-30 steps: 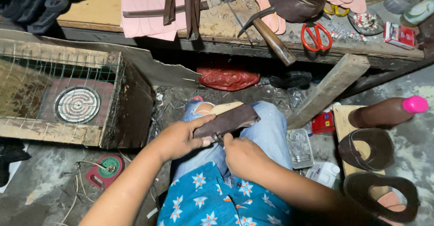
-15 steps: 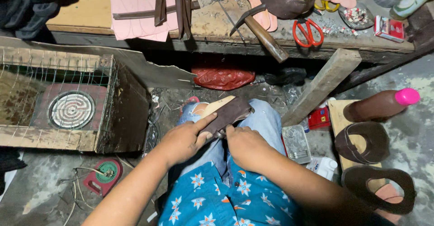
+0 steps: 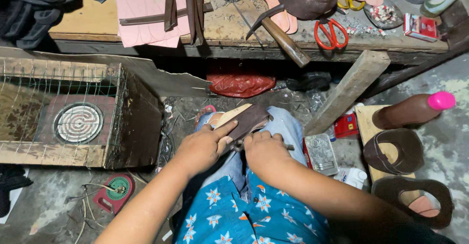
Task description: The person sits on the floor and uses pliers and a hammer to attach and secure a brown strap onto a pink slipper sole. They repeatedly clamp, hammer, and adjust the strap along the edge of the sole, occasionally flipping the slipper to inspect the fit.
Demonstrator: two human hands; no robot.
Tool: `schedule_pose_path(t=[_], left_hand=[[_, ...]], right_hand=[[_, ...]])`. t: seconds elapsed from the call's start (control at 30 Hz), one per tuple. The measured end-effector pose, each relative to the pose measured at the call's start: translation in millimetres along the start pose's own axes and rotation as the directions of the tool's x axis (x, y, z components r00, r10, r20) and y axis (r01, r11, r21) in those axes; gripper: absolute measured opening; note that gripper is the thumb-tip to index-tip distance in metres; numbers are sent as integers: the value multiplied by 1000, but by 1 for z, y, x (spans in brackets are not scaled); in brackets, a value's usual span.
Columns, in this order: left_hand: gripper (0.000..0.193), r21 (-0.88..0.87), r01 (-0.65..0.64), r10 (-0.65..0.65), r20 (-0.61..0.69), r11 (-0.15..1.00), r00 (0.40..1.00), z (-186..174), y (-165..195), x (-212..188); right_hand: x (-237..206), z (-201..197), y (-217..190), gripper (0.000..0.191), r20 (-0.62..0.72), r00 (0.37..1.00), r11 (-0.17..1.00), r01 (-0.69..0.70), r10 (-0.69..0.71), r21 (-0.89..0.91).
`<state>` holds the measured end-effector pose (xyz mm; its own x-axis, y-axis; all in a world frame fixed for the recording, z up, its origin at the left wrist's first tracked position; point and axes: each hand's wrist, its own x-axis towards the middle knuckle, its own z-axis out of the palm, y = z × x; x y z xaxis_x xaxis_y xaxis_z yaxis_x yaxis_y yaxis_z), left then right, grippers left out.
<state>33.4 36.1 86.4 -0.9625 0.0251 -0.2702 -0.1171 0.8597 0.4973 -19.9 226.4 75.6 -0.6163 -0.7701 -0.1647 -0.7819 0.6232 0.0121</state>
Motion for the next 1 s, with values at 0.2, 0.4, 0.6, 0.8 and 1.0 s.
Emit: schedule_pose_path(t=[0.2, 0.4, 0.6, 0.8, 1.0], left_hand=[[50, 19, -20, 19, 52, 1000, 998, -5, 3, -3], [51, 39, 52, -55, 71, 998, 996, -7, 14, 2], [51, 42, -8, 9, -19, 999, 1000, -3, 20, 9], [51, 73, -18, 18, 1, 997, 1000, 0, 17, 7], [53, 99, 14, -15, 4, 995, 1000, 2, 22, 13]], right_hand=[[-3, 4, 17, 26, 193, 981, 968, -58, 11, 243], [-5, 13, 9, 15, 194, 979, 948, -115, 58, 297], [1, 10, 6, 25, 132, 986, 991, -88, 100, -100], [-5, 10, 32, 32, 172, 985, 971, -63, 23, 230], [-12, 26, 18, 16, 103, 988, 984, -126, 113, 123]])
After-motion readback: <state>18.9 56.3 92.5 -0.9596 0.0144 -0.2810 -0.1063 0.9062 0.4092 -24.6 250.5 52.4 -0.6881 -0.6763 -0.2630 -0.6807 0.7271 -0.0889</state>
